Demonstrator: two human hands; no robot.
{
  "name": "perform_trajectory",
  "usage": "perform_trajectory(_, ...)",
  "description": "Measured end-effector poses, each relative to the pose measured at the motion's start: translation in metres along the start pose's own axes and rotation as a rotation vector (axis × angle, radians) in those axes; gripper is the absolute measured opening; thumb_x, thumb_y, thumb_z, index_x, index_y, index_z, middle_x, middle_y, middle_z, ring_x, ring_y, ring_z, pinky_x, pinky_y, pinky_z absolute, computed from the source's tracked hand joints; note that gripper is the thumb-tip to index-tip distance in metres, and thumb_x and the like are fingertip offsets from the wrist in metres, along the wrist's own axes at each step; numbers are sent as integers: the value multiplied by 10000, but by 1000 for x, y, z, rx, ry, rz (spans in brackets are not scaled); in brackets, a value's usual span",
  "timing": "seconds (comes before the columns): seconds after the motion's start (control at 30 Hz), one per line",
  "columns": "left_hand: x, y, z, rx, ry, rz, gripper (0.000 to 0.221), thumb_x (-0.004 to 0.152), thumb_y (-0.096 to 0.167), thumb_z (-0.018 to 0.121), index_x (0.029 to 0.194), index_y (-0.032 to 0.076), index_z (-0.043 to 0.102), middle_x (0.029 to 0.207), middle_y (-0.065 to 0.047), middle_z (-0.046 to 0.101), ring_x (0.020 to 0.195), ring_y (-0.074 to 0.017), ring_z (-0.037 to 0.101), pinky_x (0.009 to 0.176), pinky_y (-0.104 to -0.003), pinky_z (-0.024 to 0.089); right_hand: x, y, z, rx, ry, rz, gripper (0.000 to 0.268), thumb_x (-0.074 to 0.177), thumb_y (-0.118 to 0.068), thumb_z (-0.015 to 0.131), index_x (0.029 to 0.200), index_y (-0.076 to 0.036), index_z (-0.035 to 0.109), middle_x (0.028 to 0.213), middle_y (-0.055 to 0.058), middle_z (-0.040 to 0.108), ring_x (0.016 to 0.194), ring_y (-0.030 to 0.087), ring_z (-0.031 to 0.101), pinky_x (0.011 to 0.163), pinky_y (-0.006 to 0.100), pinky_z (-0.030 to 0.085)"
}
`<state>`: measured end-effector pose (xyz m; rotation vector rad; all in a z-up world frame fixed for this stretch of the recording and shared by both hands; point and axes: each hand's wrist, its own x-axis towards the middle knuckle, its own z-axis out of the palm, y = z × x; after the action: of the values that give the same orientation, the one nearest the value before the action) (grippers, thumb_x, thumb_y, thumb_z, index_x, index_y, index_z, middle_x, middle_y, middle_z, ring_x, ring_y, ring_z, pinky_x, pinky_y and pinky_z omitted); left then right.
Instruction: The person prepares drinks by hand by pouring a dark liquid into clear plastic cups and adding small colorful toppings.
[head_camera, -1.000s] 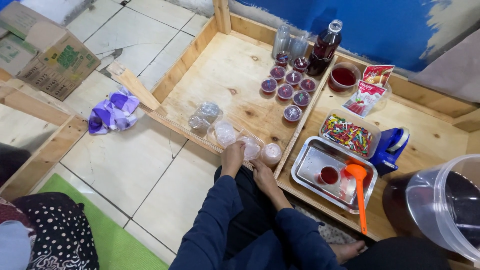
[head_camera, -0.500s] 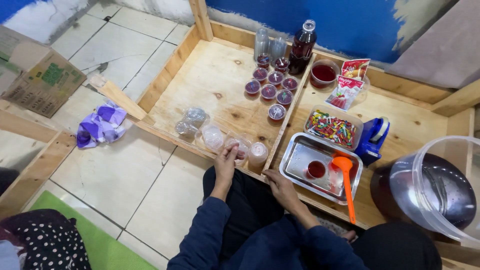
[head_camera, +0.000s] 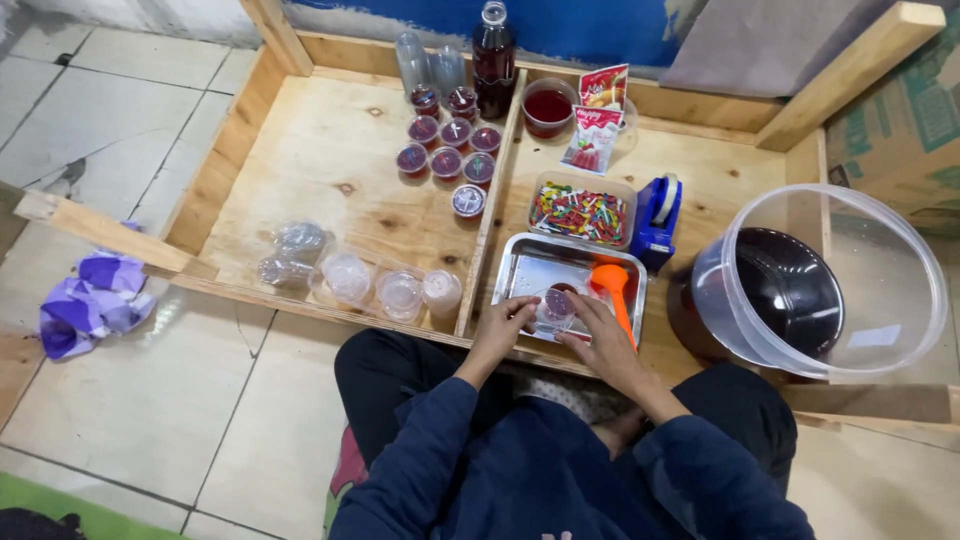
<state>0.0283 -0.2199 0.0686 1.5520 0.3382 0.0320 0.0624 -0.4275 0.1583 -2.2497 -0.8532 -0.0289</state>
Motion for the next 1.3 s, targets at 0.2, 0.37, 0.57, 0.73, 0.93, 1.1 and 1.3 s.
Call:
perform_trajectory(0.2,9,19,26,59,-57,-68,242,952,211,699,1168,125,764,830,-107,761,686,-198,763,618,-250,549,-2,47,10,-44,9,-8,771,788,-388,846,1457,-132,562,1186,154,639,1036,356,671,882,466,562)
perform_trajectory(0.37,25,12,33,199,-60,-116,262,926,261,700,1157,157,767,765,-70,759,684,-181,759,629,-254,534,1,70,21,-144,-24,9,854,761,-506,832,1486,-162,541,1185,109,643,1044,284,661,848,425,554)
perform_trajectory(0.57,40,7,35,295,-29,-169,321,940,308,649,1207,153,738,676,-39,744,703,-162,756,678,-251,516,11,75,29,-298,-125,116,886,785,-698,721,1456,-141,562,1192,105,653,1168,270,615,865,417,515)
perform_trajectory(0.73,55,-38,35,404,43,-187,356,947,335,648,1245,158,729,799,-43,768,808,-158,761,783,-296,535,19,81,38,-272,-92,188,892,788,-715,704,1413,-89,584,1151,128,656,1141,298,622,841,447,529)
perform_trajectory(0.93,56,-64,27,446,96,-181,333,958,195,611,1256,99,723,968,-140,738,981,-310,722,870,-407,559,22,95,56,-214,-104,377,917,812,-713,688,1387,-12,548,1195,168,591,1205,354,576,947,485,530)
perform_trajectory(1.1,59,-79,25,489,70,-170,334,942,206,622,1241,104,727,920,-121,727,978,-312,711,863,-425,557,22,96,69,-211,-136,419,963,799,-751,679,1406,-18,531,1208,136,568,1238,319,548,966,467,534)
perform_trajectory(1.3,57,-81,26,578,79,-170,339,934,243,632,1249,157,723,982,-128,737,1029,-324,706,884,-432,563,20,105,86,-299,5,244,891,794,-677,732,1309,35,586,1065,175,599,1075,368,604,958,476,501)
